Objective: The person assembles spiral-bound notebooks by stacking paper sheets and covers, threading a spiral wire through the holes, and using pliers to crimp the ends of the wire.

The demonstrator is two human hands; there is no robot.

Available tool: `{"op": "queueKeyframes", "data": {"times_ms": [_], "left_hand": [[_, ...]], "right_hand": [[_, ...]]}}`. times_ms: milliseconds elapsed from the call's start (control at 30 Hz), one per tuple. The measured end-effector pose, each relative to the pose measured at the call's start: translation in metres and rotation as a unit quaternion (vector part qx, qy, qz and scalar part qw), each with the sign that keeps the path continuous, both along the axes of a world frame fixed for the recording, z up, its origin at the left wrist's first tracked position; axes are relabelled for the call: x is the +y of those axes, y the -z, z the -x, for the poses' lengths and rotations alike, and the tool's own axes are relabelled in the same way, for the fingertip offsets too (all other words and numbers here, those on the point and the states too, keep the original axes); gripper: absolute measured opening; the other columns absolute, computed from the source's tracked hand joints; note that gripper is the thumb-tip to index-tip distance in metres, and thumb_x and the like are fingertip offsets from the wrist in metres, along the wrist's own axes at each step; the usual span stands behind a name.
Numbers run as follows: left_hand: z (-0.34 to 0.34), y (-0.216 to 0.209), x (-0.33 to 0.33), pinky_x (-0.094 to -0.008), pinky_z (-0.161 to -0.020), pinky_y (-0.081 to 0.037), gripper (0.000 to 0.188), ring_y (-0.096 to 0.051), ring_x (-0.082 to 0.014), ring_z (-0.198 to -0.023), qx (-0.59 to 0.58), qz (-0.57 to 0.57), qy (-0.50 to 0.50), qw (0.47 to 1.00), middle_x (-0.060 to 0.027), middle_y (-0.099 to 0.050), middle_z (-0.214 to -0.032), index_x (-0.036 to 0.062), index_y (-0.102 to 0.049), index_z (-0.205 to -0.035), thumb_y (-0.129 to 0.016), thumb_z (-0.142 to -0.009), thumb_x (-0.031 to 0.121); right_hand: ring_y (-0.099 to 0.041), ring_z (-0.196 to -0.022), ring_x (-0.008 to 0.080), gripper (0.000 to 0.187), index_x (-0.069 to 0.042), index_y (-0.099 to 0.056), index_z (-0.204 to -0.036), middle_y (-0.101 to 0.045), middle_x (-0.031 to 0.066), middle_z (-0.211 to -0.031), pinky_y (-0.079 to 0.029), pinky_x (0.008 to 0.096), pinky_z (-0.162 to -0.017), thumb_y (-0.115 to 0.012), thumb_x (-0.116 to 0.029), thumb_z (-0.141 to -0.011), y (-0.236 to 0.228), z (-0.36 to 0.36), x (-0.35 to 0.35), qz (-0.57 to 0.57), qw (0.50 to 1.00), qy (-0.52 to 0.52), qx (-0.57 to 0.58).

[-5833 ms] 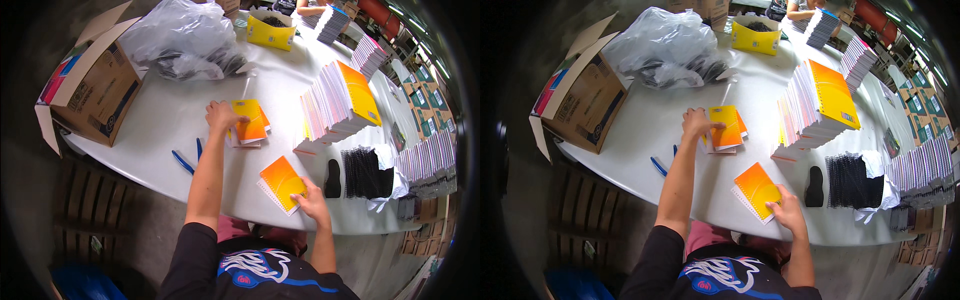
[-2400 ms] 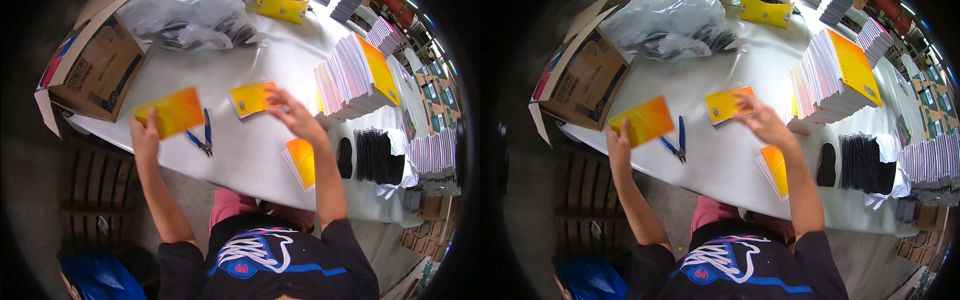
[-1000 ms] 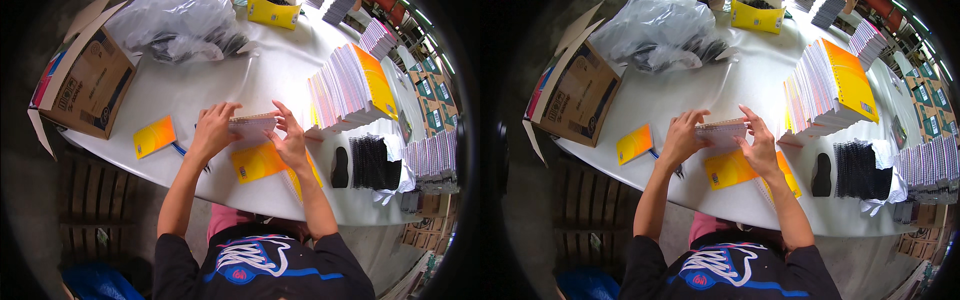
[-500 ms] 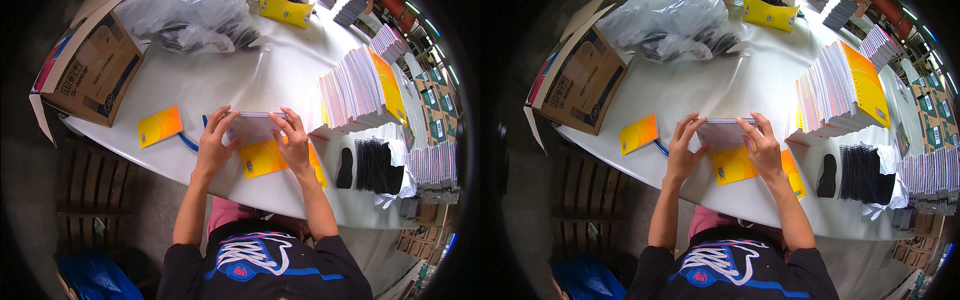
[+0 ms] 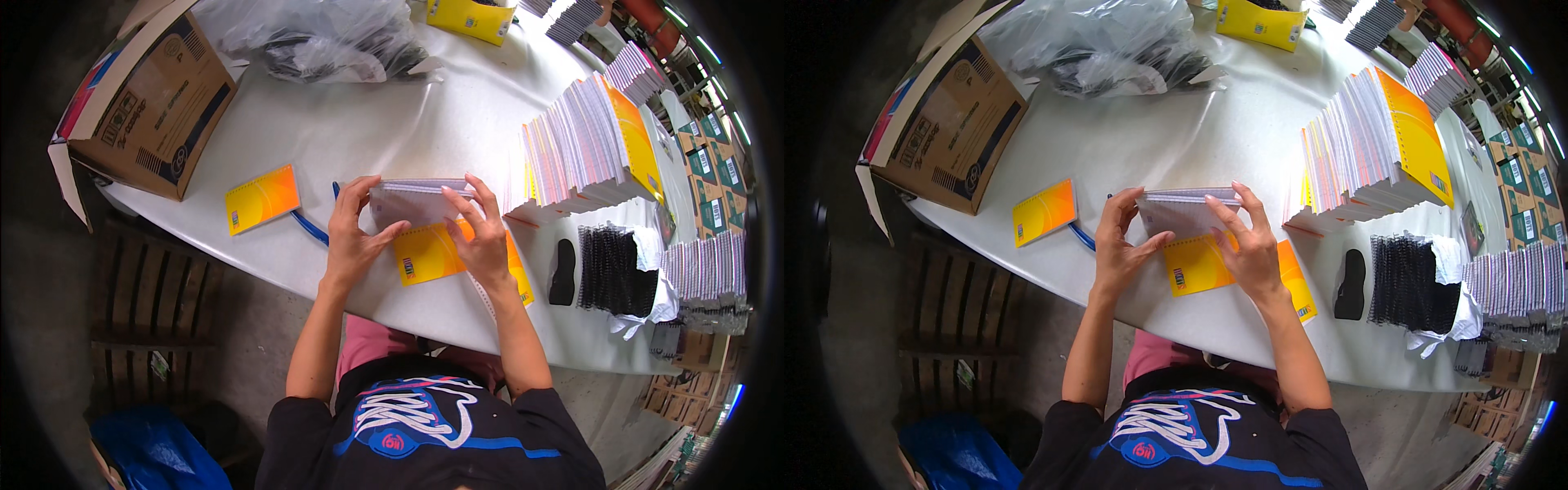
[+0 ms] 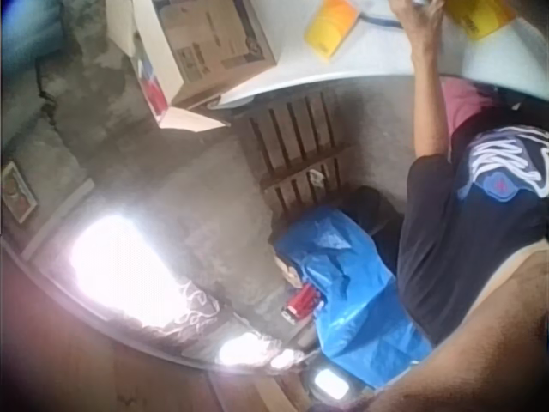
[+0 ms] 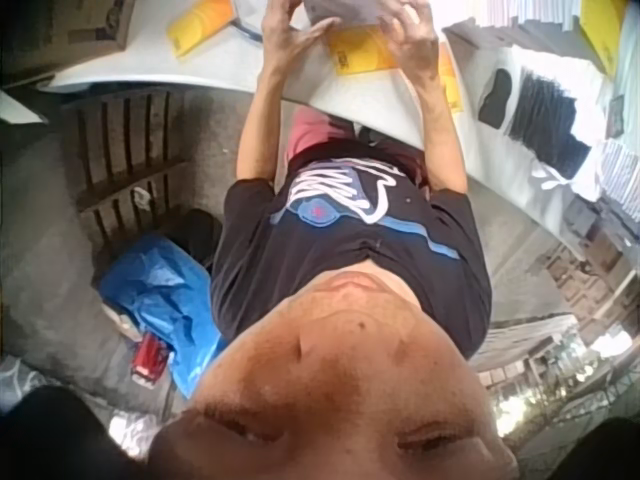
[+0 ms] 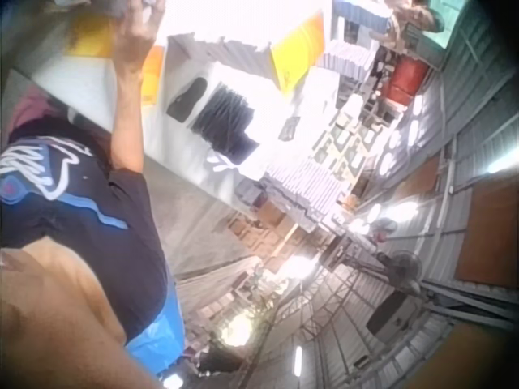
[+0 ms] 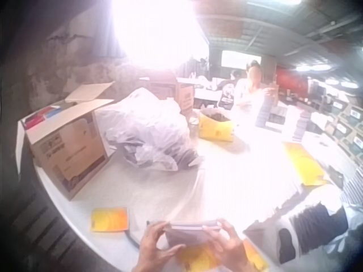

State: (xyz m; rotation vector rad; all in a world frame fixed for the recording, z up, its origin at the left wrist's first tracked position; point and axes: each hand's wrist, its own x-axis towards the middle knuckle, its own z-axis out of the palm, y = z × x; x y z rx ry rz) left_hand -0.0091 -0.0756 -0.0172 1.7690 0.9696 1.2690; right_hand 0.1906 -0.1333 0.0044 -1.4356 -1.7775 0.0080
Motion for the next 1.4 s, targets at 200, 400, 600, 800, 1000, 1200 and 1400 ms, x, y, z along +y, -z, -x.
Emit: {"op": "queueKeyframes", "data": {"times_ms": [200, 400, 600, 800, 1000, 1200, 1400], "left_hand": [[-0.012, 0.001, -0.003, -0.0291, -0.086, -0.046, 0.05, -0.057, -0.0163, -0.096, -0.129, 0.089, -0.063, 0.986, -0.0087, -0.058, -0.103, 0.0019, -0.05, -0.119, -0.076, -0.078, 0.015], [-0.023, 0.002, -0.003, -0.0219, -0.084, -0.043, 0.037, -0.055, -0.0087, -0.094, -0.198, 0.155, -0.032, 0.967, -0.0025, -0.057, -0.1, 0.0018, -0.05, -0.118, -0.067, -0.088, 0.015], [-0.023, 0.0, -0.005, -0.0236, -0.085, -0.043, 0.033, -0.056, -0.0122, -0.096, -0.208, 0.186, -0.033, 0.96, -0.006, -0.06, -0.1, 0.0004, -0.056, -0.114, -0.066, -0.087, 0.016], [-0.023, -0.001, -0.005, -0.0248, -0.088, -0.043, 0.041, -0.056, -0.0136, -0.098, -0.204, 0.198, -0.029, 0.958, -0.0073, -0.059, -0.104, -0.0011, -0.054, -0.123, -0.065, -0.088, 0.016], [-0.023, 0.003, -0.005, -0.0269, -0.093, -0.042, 0.048, -0.055, -0.0162, -0.106, -0.205, 0.192, -0.017, 0.96, -0.0098, -0.058, -0.115, 0.0003, -0.049, -0.132, -0.063, -0.088, 0.015], [-0.022, 0.013, -0.005, -0.0301, -0.099, -0.039, 0.054, -0.053, -0.0228, -0.114, -0.178, 0.139, -0.023, 0.974, -0.0147, -0.055, -0.122, 0.0031, -0.044, -0.136, -0.063, -0.087, 0.017], [-0.035, 0.004, -0.012, -0.0308, -0.093, -0.042, 0.046, -0.057, -0.024, -0.106, -0.195, 0.103, -0.144, 0.965, -0.013, -0.059, -0.109, 0.0027, -0.055, -0.125, -0.063, -0.087, 0.027]], "right_hand": [[-0.056, -0.095, 0.0247, 0.033, -0.011, -0.065, -0.111, -0.054, 0.0097, -0.099, -0.05, 0.0333, -0.075, -0.07, -0.008, -0.079, -0.019, 0.002, 0.007, 0.037, 0.999, 0.034, 0.016], [-0.06, -0.086, 0.0241, 0.014, -0.006, -0.07, -0.094, -0.055, 0.0106, -0.093, -0.049, 0.0341, -0.073, -0.069, -0.008, -0.08, -0.031, 0.005, 0.017, 0.106, 0.986, -0.017, 0.13], [-0.061, -0.084, 0.0233, 0.014, -0.005, -0.07, -0.094, -0.059, 0.0111, -0.096, -0.05, 0.0332, -0.073, -0.068, -0.007, -0.08, -0.035, 0.002, 0.019, 0.112, 0.985, -0.042, 0.121], [-0.062, -0.083, 0.0244, 0.015, -0.005, -0.069, -0.095, -0.061, 0.0117, -0.094, -0.05, 0.0327, -0.072, -0.067, -0.005, -0.08, -0.039, 0.002, 0.024, 0.109, 0.986, -0.056, 0.11], [-0.063, -0.081, 0.0231, 0.017, -0.004, -0.069, -0.096, -0.062, 0.0113, -0.093, -0.05, 0.0325, -0.07, -0.066, -0.001, -0.079, -0.043, 0.002, 0.026, 0.122, 0.982, -0.065, 0.129], [-0.065, -0.081, 0.0245, 0.022, -0.004, -0.069, -0.097, -0.064, 0.0113, -0.094, -0.051, 0.0327, -0.07, -0.068, -0.001, -0.076, -0.049, 0.003, 0.031, 0.145, 0.978, -0.081, 0.125], [-0.065, -0.08, 0.0193, 0.024, -0.005, -0.067, -0.104, -0.069, 0.0113, -0.093, -0.052, 0.0313, -0.072, -0.065, -0.001, -0.081, -0.048, -0.007, 0.058, 0.261, 0.965, 0.012, -0.032]]}}
